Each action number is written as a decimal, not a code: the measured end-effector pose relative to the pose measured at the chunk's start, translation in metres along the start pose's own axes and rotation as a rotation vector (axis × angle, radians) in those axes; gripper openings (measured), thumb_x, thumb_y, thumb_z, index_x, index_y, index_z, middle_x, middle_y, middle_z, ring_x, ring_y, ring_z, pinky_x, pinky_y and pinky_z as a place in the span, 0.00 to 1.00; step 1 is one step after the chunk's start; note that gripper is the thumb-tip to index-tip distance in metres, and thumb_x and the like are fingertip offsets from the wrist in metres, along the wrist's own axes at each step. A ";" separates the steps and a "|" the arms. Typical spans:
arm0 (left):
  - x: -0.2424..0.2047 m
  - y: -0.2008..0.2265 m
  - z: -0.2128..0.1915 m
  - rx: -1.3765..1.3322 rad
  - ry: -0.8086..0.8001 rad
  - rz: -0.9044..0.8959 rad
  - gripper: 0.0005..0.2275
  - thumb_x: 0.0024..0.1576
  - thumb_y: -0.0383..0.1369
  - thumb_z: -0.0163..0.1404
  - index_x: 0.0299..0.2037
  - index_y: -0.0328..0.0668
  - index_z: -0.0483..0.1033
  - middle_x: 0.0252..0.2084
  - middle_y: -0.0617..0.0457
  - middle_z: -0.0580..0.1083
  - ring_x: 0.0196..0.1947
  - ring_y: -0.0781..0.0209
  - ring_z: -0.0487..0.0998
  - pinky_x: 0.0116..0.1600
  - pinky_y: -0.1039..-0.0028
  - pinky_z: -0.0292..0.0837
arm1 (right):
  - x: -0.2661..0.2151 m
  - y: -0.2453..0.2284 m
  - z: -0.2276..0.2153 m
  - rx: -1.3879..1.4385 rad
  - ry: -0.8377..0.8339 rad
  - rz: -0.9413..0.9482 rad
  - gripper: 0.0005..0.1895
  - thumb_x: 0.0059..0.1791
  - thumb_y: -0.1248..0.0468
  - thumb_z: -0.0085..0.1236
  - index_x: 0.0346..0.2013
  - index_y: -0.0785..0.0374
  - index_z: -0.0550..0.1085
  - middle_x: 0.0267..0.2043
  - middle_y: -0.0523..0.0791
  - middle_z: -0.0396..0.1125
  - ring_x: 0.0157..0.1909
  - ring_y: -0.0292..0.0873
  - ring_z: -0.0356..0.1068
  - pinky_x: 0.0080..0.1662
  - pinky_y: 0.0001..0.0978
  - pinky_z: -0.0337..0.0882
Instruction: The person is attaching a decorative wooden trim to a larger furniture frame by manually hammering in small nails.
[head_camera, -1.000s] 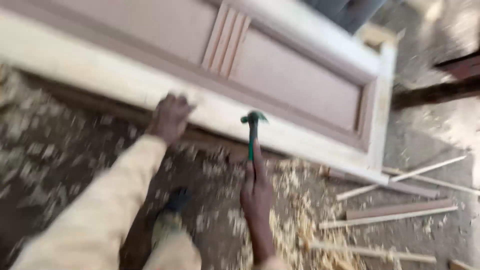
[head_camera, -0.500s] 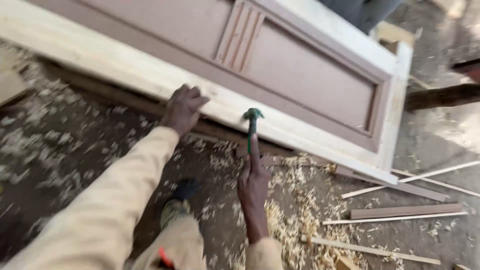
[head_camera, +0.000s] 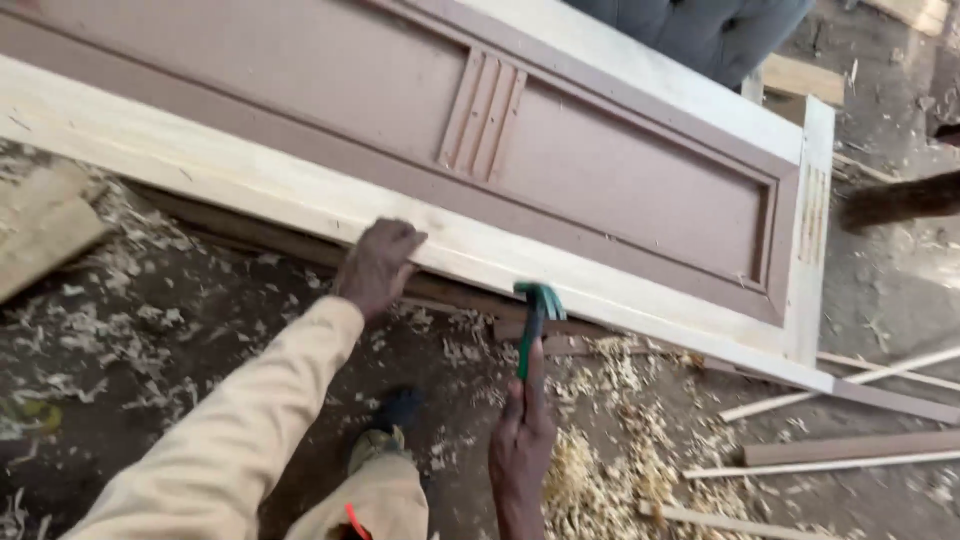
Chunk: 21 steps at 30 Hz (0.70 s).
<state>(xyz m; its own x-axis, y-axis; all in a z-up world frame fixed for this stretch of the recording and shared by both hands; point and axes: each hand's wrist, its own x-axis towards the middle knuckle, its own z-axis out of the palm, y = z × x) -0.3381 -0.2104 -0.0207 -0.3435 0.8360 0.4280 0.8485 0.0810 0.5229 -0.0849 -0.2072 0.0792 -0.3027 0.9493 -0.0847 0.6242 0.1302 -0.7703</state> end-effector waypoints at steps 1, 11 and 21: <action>-0.006 0.005 -0.012 0.032 0.018 0.098 0.17 0.41 0.18 0.50 0.43 0.32 0.71 0.38 0.45 0.68 0.40 0.49 0.66 0.38 0.64 0.68 | -0.006 -0.002 -0.003 -0.022 -0.017 0.117 0.24 0.50 0.58 0.35 0.62 0.40 0.57 0.17 0.42 0.43 0.19 0.37 0.39 0.25 0.32 0.43; -0.014 -0.104 -0.114 0.444 -0.349 0.101 0.24 0.41 0.25 0.56 0.51 0.38 0.68 0.51 0.41 0.67 0.50 0.49 0.68 0.55 0.66 0.69 | -0.062 0.052 0.017 -0.080 -0.066 0.169 0.23 0.49 0.55 0.34 0.60 0.42 0.59 0.11 0.41 0.51 0.13 0.35 0.40 0.20 0.27 0.44; -0.016 -0.146 -0.109 0.236 -0.392 0.083 0.25 0.42 0.32 0.57 0.53 0.45 0.67 0.58 0.46 0.62 0.58 0.50 0.59 0.58 0.59 0.59 | -0.071 -0.039 0.060 -0.080 -0.304 0.305 0.26 0.48 0.53 0.33 0.62 0.32 0.53 0.15 0.42 0.53 0.15 0.34 0.48 0.20 0.26 0.53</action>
<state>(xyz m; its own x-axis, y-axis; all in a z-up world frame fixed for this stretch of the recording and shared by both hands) -0.5001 -0.2949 -0.0232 -0.1309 0.9833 0.1266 0.9508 0.0883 0.2970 -0.1307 -0.2964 0.0776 -0.2867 0.8219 -0.4922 0.7681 -0.1099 -0.6309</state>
